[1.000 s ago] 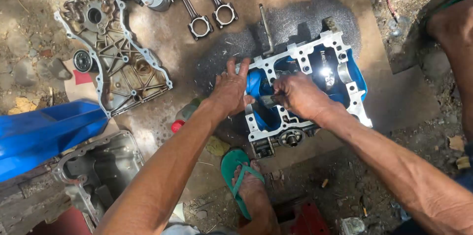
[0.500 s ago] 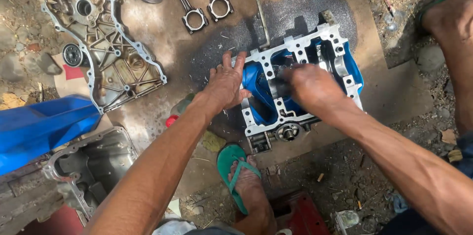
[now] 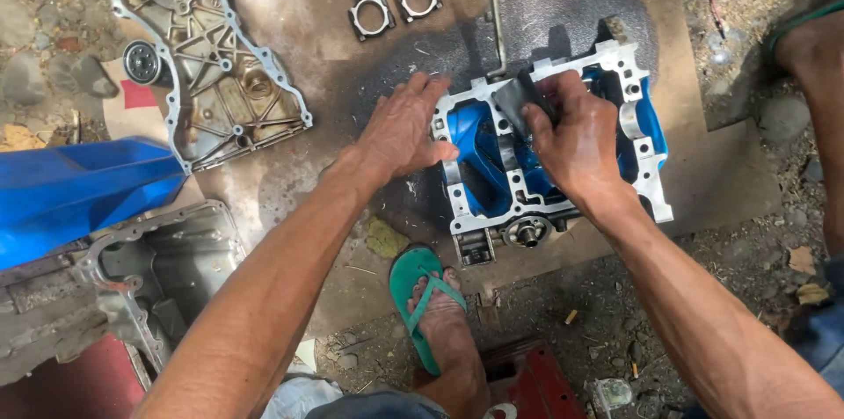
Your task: The person scrubs the inside of a disassembled engine block with a brush and liquid, then pours a clear liquid from a bottle into the block and continues scrubbing. The person then lifts the engine block to inspect it.
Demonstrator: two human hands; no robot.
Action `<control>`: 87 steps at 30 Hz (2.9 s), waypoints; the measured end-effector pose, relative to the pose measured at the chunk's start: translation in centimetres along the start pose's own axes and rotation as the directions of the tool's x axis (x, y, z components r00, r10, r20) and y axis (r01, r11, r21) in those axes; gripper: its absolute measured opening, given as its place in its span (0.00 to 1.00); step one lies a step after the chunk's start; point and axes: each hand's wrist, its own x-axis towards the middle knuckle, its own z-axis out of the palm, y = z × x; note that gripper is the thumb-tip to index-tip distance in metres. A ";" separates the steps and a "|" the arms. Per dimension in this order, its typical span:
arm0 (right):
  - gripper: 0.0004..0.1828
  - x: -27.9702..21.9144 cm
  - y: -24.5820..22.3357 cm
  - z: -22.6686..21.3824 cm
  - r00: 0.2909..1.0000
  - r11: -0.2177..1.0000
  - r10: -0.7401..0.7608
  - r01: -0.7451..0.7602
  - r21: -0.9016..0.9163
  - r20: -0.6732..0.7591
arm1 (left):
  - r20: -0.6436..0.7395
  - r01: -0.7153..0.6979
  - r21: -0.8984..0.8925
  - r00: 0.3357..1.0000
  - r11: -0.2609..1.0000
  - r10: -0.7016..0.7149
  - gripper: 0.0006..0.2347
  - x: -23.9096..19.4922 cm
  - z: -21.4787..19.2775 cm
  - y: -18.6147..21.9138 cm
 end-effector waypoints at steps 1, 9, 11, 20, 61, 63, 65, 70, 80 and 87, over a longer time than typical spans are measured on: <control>0.09 0.9 1.0 1.2 1.000 1.000 -0.005 0.005 0.001 0.006 | -0.004 0.007 -0.003 1.000 1.000 -0.007 0.42 0.0 0.0 0.0; 0.05 -0.3 2.0 4.4 0.999 0.987 0.016 -0.009 -0.158 0.038 | 0.069 0.024 0.071 0.997 0.997 -0.029 0.40 0.3 0.4 0.2; 0.06 0.0 2.5 5.2 1.000 0.978 0.000 0.005 -0.208 0.025 | 0.067 0.040 0.042 0.997 0.998 -0.043 0.39 -0.4 0.3 0.6; 0.09 -0.9 1.7 5.2 0.998 0.985 0.061 -0.060 -0.161 0.006 | 0.119 0.061 0.169 0.989 0.984 -0.082 0.41 0.9 0.0 1.2; 0.11 1.2 2.4 6.3 0.949 0.885 -0.315 0.300 -0.356 0.017 | 0.141 0.055 0.118 0.987 0.992 -0.071 0.41 0.2 0.0 1.4; 0.10 3.9 2.5 7.0 0.944 0.872 -0.329 0.292 -0.392 -0.028 | 0.121 0.070 0.117 0.989 0.991 -0.084 0.42 0.5 -0.5 1.3; 0.10 1.1 0.7 6.4 0.942 0.833 -0.335 0.300 -0.466 0.008 | 0.111 0.055 0.117 0.992 0.992 -0.068 0.41 0.0 -1.2 1.4; 0.11 0.3 3.8 5.9 0.950 0.881 -0.312 0.294 -0.371 0.013 | 0.095 0.019 0.023 0.995 1.000 -0.021 0.45 -1.0 0.8 -0.4; 0.13 2.4 0.2 8.1 0.939 0.807 -0.335 0.329 -0.490 0.080 | -0.387 -0.056 -0.747 0.847 0.663 -0.365 0.26 -5.1 11.4 0.4; 0.11 3.8 -1.9 8.2 0.803 0.698 -0.540 0.595 -0.399 0.253 | -0.369 -0.051 -0.878 0.704 0.475 -0.606 0.21 -3.1 15.1 0.6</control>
